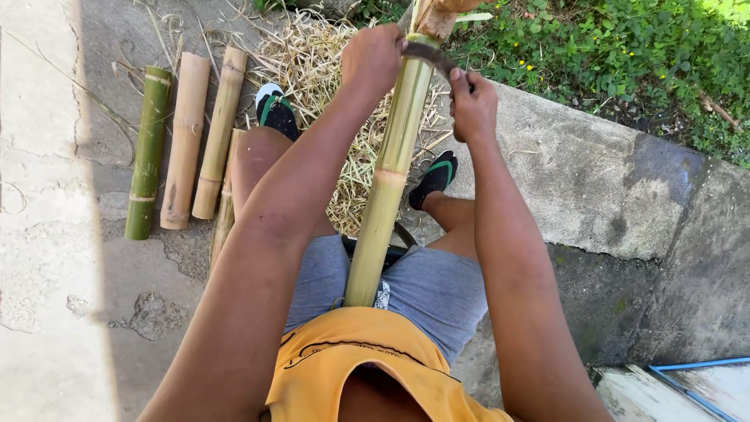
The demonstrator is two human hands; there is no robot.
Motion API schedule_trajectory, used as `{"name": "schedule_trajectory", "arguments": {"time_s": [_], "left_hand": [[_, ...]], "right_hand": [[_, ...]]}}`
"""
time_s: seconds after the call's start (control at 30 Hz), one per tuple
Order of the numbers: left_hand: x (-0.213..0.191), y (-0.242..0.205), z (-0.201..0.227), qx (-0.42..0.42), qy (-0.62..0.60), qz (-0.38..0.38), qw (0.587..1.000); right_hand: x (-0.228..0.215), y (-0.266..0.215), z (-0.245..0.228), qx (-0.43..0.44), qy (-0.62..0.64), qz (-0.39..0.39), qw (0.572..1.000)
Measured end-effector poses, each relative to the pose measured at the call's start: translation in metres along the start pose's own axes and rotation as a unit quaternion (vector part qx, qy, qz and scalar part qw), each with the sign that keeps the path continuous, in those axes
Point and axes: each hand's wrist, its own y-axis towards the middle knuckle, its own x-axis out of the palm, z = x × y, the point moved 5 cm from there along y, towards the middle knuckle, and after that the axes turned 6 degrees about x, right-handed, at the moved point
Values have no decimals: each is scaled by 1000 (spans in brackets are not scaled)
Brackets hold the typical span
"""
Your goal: Using a curved blade to shave and strip the outer layer of a bamboo pole.
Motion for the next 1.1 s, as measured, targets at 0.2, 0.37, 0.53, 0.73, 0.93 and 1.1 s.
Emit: {"name": "schedule_trajectory", "arguments": {"time_s": [0.2, 0.37, 0.53, 0.73, 0.93, 1.1], "left_hand": [[16, 24, -7, -43, -39, -5, 998], [6, 18, -7, -18, -38, 54, 998], [4, 15, -4, -12, -32, 49, 998], [-1, -4, -6, -26, -40, 33, 998], [0, -38, -12, -47, -56, -17, 997], [-13, -83, -6, -98, -77, -71, 990]], "right_hand": [[-5, 27, -1, -56, 11, -7, 998], [-1, 22, -6, -64, 8, -7, 998], [-3, 17, -8, -45, 8, -10, 999], [-4, -5, -10, -23, -44, -1, 999], [-6, -44, -16, -45, -123, 18, 991], [-1, -88, -9, -34, -162, 10, 986]]}}
